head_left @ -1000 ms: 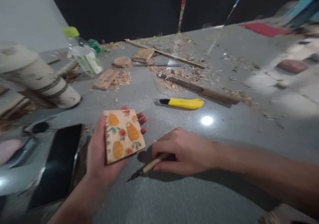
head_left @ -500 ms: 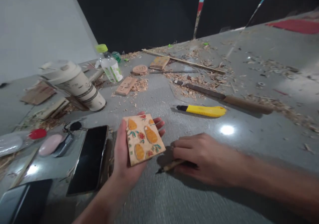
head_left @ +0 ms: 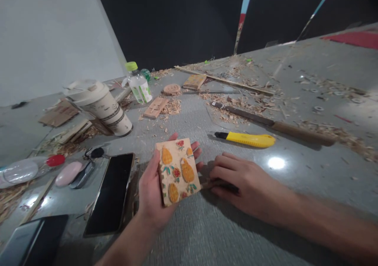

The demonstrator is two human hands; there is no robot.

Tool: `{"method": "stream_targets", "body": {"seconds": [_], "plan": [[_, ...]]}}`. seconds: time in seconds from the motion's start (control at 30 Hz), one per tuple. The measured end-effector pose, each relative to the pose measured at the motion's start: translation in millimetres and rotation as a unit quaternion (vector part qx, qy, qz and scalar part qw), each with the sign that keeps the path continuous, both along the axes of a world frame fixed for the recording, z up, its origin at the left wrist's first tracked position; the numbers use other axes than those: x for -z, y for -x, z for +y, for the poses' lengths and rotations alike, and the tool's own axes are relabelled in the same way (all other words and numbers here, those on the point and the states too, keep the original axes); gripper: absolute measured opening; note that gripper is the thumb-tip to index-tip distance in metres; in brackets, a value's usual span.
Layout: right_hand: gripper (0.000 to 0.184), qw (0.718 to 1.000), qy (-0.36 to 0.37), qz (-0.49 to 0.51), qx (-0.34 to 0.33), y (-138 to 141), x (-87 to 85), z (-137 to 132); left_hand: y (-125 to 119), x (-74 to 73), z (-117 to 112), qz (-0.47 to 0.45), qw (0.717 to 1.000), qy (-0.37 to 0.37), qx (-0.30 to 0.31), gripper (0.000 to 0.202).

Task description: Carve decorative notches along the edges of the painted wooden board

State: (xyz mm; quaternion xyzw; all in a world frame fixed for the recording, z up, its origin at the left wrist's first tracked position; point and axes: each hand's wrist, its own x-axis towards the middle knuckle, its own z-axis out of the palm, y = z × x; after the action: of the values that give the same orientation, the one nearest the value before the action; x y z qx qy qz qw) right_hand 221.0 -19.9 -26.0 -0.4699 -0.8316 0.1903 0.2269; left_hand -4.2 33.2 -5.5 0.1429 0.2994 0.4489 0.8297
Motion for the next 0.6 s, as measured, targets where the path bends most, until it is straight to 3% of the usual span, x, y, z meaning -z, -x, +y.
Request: {"method": "stream_targets", "body": {"seconds": [0.3,0.6], "plan": [[0.007,1.0,-0.002,-0.011,0.013,-1.2,1.2,0.3,-1.1,-1.8,-0.2,0.042,0.999,0.002,0.007,0.068],[0.007,0.996,-0.008,-0.051,0.068,-5.1,-0.3,2.0,-1.2,-0.6,1.0,0.011,1.0,0.012,0.008,0.068]]}}
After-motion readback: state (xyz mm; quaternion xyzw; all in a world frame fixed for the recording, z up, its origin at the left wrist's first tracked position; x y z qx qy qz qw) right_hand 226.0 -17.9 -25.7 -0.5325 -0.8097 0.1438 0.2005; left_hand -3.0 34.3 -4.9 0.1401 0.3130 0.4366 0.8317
